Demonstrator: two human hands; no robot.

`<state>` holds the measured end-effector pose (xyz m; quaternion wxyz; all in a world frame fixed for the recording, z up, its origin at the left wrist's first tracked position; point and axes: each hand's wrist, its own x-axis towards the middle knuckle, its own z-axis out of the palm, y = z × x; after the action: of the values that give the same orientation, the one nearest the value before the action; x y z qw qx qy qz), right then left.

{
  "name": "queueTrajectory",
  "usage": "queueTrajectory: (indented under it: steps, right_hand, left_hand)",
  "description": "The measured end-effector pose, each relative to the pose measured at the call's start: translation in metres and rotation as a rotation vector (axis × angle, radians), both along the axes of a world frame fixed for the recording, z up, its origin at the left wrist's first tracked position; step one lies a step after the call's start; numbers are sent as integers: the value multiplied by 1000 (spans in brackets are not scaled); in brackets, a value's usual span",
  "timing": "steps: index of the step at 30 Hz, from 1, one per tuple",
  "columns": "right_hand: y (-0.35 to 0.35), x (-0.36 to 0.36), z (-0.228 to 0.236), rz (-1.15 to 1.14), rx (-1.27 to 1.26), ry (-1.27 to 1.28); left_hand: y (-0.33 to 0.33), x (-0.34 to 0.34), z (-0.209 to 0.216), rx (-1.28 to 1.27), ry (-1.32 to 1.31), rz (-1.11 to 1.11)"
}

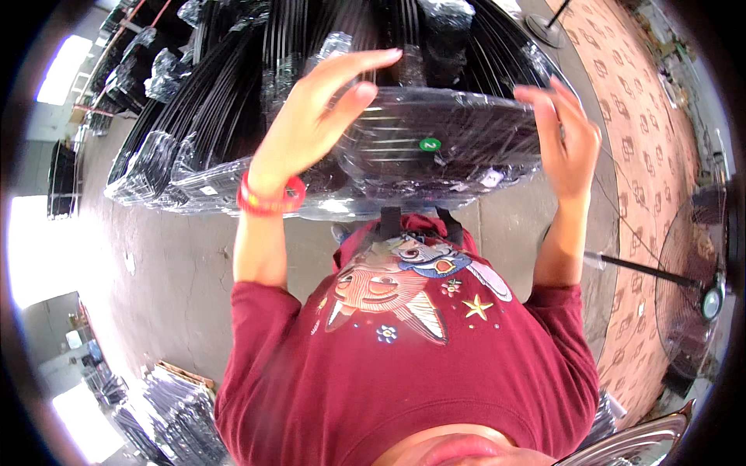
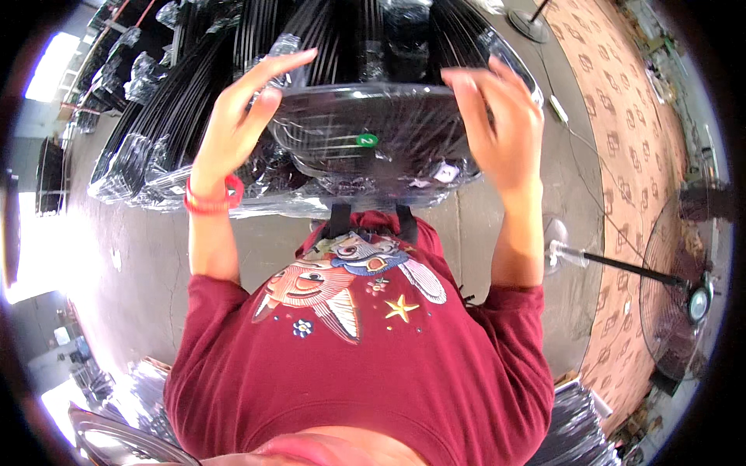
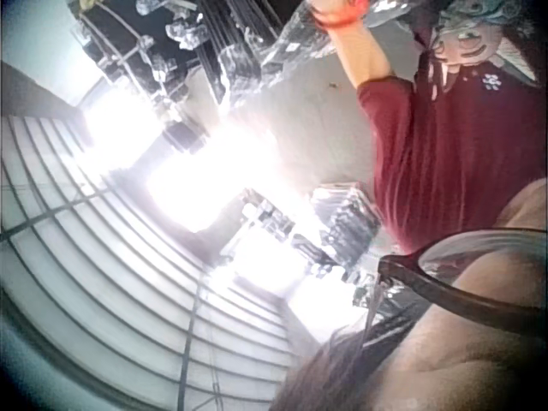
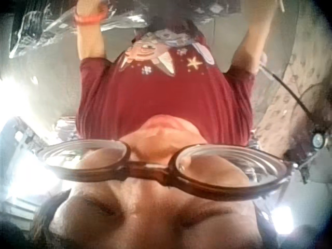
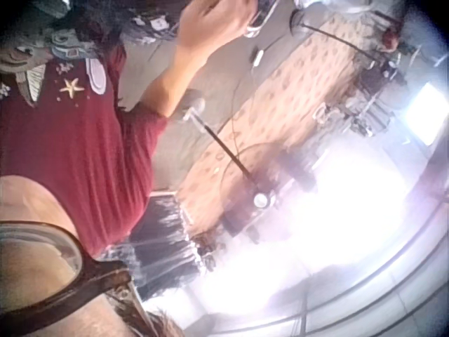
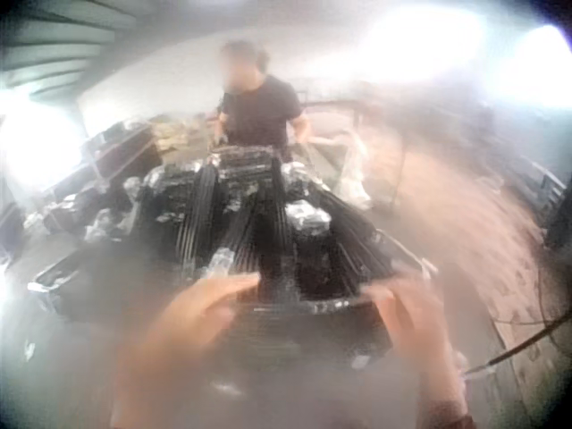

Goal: The person receives large, rectangular plastic-wrapped items from another person and stacks them onto a pallet. The person uses their hands to position and align the items neatly on the growing stack.

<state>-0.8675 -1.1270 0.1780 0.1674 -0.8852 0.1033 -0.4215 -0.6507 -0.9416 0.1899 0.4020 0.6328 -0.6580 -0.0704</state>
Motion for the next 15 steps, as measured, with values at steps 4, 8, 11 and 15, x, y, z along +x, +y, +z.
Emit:
queueTrajectory:
  steps: [4, 8, 11, 15]
  right_hand:
    - [45, -7, -5, 225, 213, -2]
    - [91, 27, -27, 660, 444, 37]
    - [132, 60, -38, 821, 523, 171]
    - [196, 114, -39, 974, 570, 364]
  left_hand:
    - [70, -17, -17, -85, 213, 177]
    - [139, -32, -57, 55, 408, 350]
    - [188, -39, -66, 55, 493, 520]
    - [259, -35, -72, -30, 525, 691]
